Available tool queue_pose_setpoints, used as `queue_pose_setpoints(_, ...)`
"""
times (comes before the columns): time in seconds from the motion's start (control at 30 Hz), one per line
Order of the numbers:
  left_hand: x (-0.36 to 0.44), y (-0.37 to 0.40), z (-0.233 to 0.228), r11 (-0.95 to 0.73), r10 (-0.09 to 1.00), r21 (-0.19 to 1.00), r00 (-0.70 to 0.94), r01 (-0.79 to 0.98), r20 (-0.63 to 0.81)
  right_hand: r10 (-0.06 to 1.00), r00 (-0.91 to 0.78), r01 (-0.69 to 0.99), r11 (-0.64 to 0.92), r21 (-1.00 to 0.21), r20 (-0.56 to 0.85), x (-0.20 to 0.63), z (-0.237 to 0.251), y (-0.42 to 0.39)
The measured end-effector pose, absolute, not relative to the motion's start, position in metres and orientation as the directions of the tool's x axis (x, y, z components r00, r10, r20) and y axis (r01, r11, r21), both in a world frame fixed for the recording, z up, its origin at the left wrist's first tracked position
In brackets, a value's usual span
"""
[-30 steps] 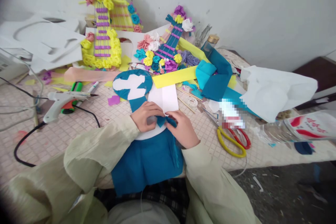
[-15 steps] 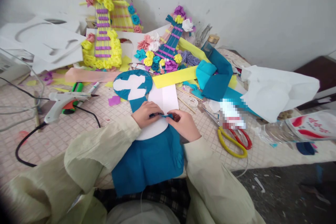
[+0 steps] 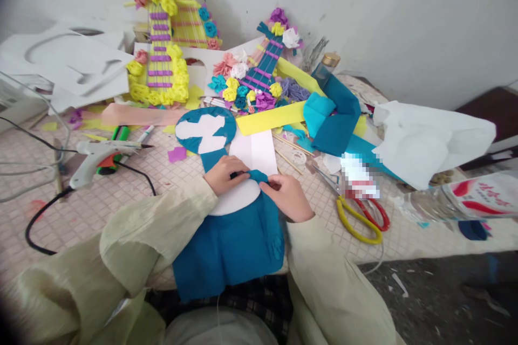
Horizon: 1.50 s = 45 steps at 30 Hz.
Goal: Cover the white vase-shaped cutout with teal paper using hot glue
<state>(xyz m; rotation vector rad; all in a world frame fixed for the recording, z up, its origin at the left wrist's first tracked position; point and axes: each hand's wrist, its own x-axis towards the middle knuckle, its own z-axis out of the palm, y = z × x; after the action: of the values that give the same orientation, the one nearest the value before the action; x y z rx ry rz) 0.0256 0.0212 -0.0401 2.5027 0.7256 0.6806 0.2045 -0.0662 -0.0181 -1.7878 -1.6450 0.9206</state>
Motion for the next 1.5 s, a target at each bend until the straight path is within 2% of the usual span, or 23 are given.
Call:
queue_pose_setpoints(0.13, 0.023, 0.023, -0.039, -0.767, 0.558, 0.566, 0.749, 0.302, 0.356, 0.995, 0.081, 0.627, -0.098, -0.773, -0.06, 0.201, -0.013, -0.072)
queue_pose_setpoints(0.3, 0.019, 0.025, -0.041, -0.81, 0.484, 0.552, 0.758, 0.199, 0.437, 0.985, 0.173, 0.619, -0.098, -0.78, 0.013, 0.198, -0.017, -0.078)
queue_pose_setpoints(0.5, 0.019, 0.023, -0.041, -0.828, 0.474, 0.515, 0.765, 0.219, 0.436, 0.977, 0.139, 0.629, 0.04, -0.777, 0.163, 0.192, -0.027, -0.085)
queue_pose_setpoints(0.6, 0.02, 0.022, -0.039, -0.83, 0.472, 0.511, 0.769, 0.223, 0.431, 0.967, 0.166, 0.629, 0.046, -0.776, 0.192, 0.189, -0.029, -0.085)
queue_pose_setpoints(0.73, 0.022, 0.021, -0.039, -0.82, 0.512, 0.506, 0.739, 0.268, 0.439, 0.953, 0.262, 0.628, -0.05, -0.777, 0.15, 0.193, -0.026, -0.084)
queue_pose_setpoints(0.87, 0.023, 0.022, -0.043, -0.807, 0.537, 0.512, 0.727, 0.296, 0.427, 0.957, 0.274, 0.608, -0.096, -0.788, 0.094, 0.198, -0.018, -0.081)
queue_pose_setpoints(1.0, 0.024, 0.022, -0.045, -0.801, 0.543, 0.519, 0.728, 0.298, 0.419, 0.978, 0.21, 0.66, -0.134, -0.739, 0.01, 0.197, -0.013, -0.074)
queue_pose_setpoints(1.13, 0.023, 0.021, -0.045, -0.797, 0.55, 0.522, 0.72, 0.303, 0.423, 0.995, 0.101, 0.735, -0.088, -0.672, -0.02, 0.199, -0.011, -0.07)
queue_pose_setpoints(1.37, 0.02, 0.02, -0.033, -0.8, 0.558, 0.524, 0.682, 0.292, 0.472, 0.966, 0.234, 0.596, -0.232, -0.769, -0.11, 0.223, -0.01, -0.095)
queue_pose_setpoints(1.5, 0.008, 0.014, 0.003, -0.697, 0.684, 0.618, 0.594, 0.363, 0.423, 0.977, 0.163, 0.449, -0.195, -0.872, -0.134, 0.22, -0.011, -0.098)
